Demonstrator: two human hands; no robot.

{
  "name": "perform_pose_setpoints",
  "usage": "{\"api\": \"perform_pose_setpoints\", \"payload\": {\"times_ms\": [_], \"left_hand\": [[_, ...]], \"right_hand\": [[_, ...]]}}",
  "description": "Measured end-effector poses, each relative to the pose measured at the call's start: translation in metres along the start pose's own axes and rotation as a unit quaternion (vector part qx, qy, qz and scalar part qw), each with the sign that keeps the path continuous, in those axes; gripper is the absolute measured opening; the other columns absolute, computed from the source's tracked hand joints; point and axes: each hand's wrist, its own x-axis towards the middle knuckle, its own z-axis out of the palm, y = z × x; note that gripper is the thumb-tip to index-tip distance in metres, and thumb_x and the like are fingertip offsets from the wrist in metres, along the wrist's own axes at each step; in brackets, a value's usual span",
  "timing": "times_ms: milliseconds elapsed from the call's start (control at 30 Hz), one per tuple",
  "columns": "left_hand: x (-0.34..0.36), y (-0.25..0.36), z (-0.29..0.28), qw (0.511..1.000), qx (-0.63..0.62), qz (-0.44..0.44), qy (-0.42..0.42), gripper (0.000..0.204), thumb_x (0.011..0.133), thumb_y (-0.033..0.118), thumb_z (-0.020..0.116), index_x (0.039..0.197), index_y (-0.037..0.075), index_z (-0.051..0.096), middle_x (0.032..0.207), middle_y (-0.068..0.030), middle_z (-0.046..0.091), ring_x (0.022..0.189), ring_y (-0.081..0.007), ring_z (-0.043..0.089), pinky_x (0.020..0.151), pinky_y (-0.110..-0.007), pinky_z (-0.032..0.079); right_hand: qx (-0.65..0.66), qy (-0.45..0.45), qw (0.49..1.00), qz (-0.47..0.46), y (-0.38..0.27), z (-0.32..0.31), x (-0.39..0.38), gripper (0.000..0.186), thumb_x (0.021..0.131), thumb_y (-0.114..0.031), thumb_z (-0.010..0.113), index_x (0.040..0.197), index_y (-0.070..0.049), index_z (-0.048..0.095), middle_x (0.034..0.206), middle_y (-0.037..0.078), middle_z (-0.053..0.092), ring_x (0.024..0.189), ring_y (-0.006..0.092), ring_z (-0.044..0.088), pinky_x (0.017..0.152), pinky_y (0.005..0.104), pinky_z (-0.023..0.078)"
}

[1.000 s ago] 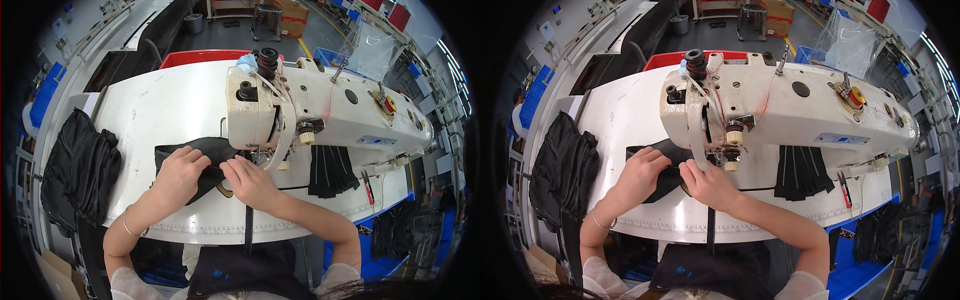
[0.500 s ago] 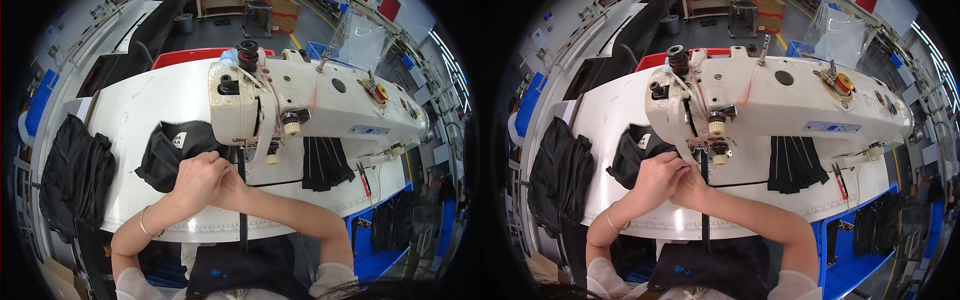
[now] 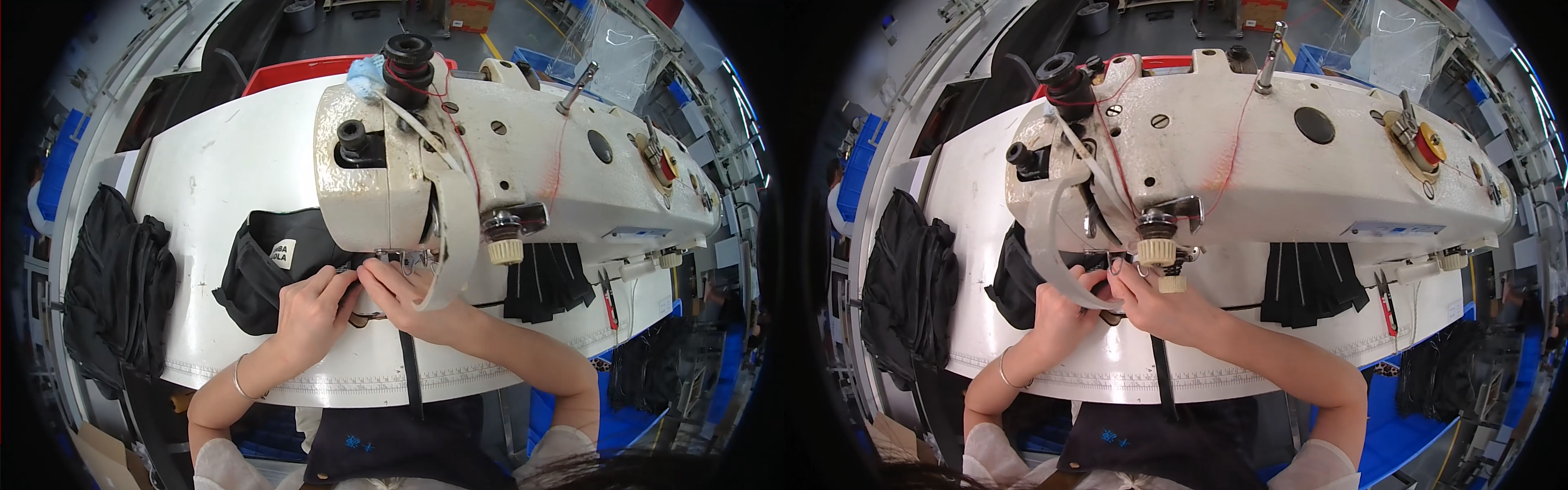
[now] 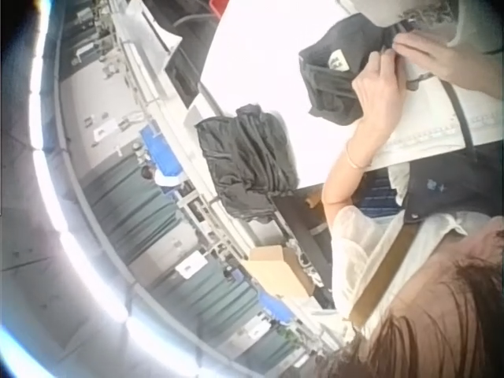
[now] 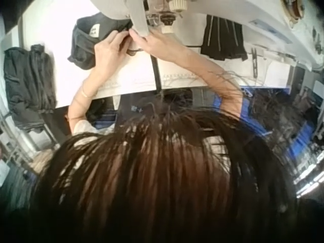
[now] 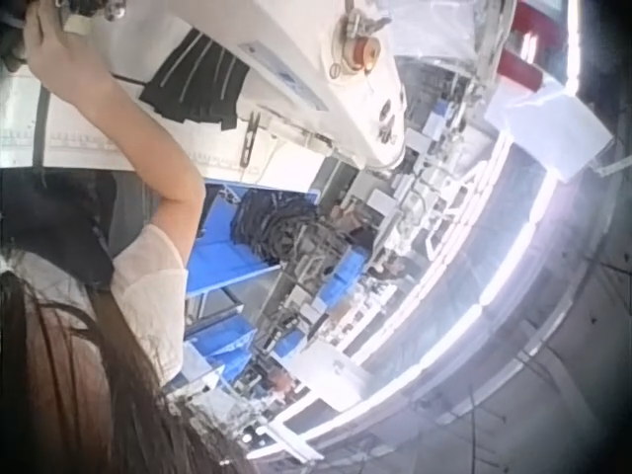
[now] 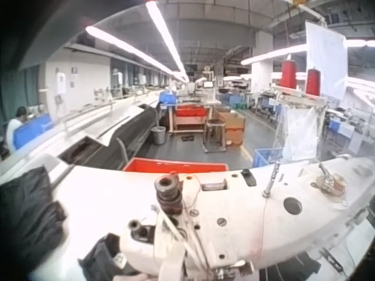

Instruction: The recorder is using an industrial sewing machine to sew labels and small straps onto pieces of black fabric.

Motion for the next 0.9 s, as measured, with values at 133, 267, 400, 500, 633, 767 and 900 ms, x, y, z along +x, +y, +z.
{"api": "perform_pose_setpoints", "payload": {"times_ms": [133,267,400,500,633,767,900], "left_hand": [[0.000,-0.004,0.001,1.000,0.007,0.028,0.010,0.026,0.067,0.002,0.068,0.092,0.000,0.062,0.067,-0.0058,0.050,0.054,-0.0214,0.056,0.046,-0.032,0.044],[-0.002,-0.008,-0.002,0.987,0.141,0.068,-0.029,0.033,0.062,0.002,0.064,0.095,-0.006,0.060,0.074,-0.0064,0.052,0.064,-0.0172,0.058,0.054,-0.031,0.048],[0.011,-0.008,0.002,0.973,0.109,0.196,0.061,0.027,0.067,0.002,0.059,0.092,-0.006,0.058,0.101,-0.0137,0.054,0.089,-0.0251,0.055,0.076,-0.034,0.048],[0.012,-0.015,0.015,0.982,0.041,0.183,-0.016,0.025,0.067,0.000,0.062,0.091,-0.001,0.053,0.088,-0.0123,0.050,0.080,-0.0267,0.051,0.073,-0.035,0.043],[0.020,-0.013,0.014,0.992,-0.102,0.031,-0.068,0.028,0.066,-0.001,0.061,0.092,0.001,0.052,0.085,-0.0141,0.050,0.079,-0.0341,0.049,0.073,-0.040,0.042],[0.019,-0.026,0.022,0.990,-0.138,0.007,0.001,0.033,0.060,-0.008,0.063,0.091,0.002,0.059,0.090,-0.0133,0.056,0.086,-0.0354,0.052,0.073,-0.040,0.044],[0.028,-0.036,0.012,0.993,-0.017,0.114,0.008,0.033,0.055,-0.001,0.067,0.088,0.001,0.067,0.089,-0.0106,0.058,0.086,-0.0289,0.055,0.073,-0.037,0.046]], "right_hand": [[-0.069,0.009,0.994,-0.084,0.006,0.001,0.004,0.032,0.072,-0.003,0.061,0.103,0.007,0.061,0.102,0.014,0.058,0.077,0.0164,0.062,0.060,0.0247,0.051],[-0.041,0.036,0.993,-0.102,0.010,0.000,0.002,0.029,0.071,-0.004,0.062,0.098,0.006,0.062,0.099,0.013,0.059,0.076,0.0157,0.062,0.060,0.0249,0.050],[-0.004,0.048,0.999,-0.025,0.007,0.004,-0.009,0.031,0.068,-0.013,0.062,0.095,0.003,0.062,0.104,0.013,0.058,0.096,0.0210,0.058,0.077,0.0349,0.052],[0.072,-0.005,0.997,0.004,0.008,0.005,-0.021,0.031,0.070,-0.012,0.063,0.098,0.001,0.061,0.103,0.011,0.058,0.092,0.0239,0.061,0.074,0.0366,0.053],[0.198,-0.135,0.970,-0.030,-0.001,-0.049,-0.030,0.053,0.075,-0.025,0.065,0.119,0.001,0.051,0.122,0.018,0.051,0.113,0.0342,0.050,0.093,0.0450,0.043],[0.115,-0.306,0.938,-0.119,-0.024,-0.066,-0.043,0.075,0.073,-0.038,0.066,0.131,0.002,0.040,0.140,0.022,0.036,0.130,0.0393,0.032,0.108,0.0490,0.026],[0.126,-0.277,0.950,-0.064,-0.035,-0.056,-0.044,0.071,0.075,-0.036,0.065,0.129,0.003,0.043,0.137,0.021,0.041,0.127,0.0375,0.038,0.107,0.0472,0.030]]}}
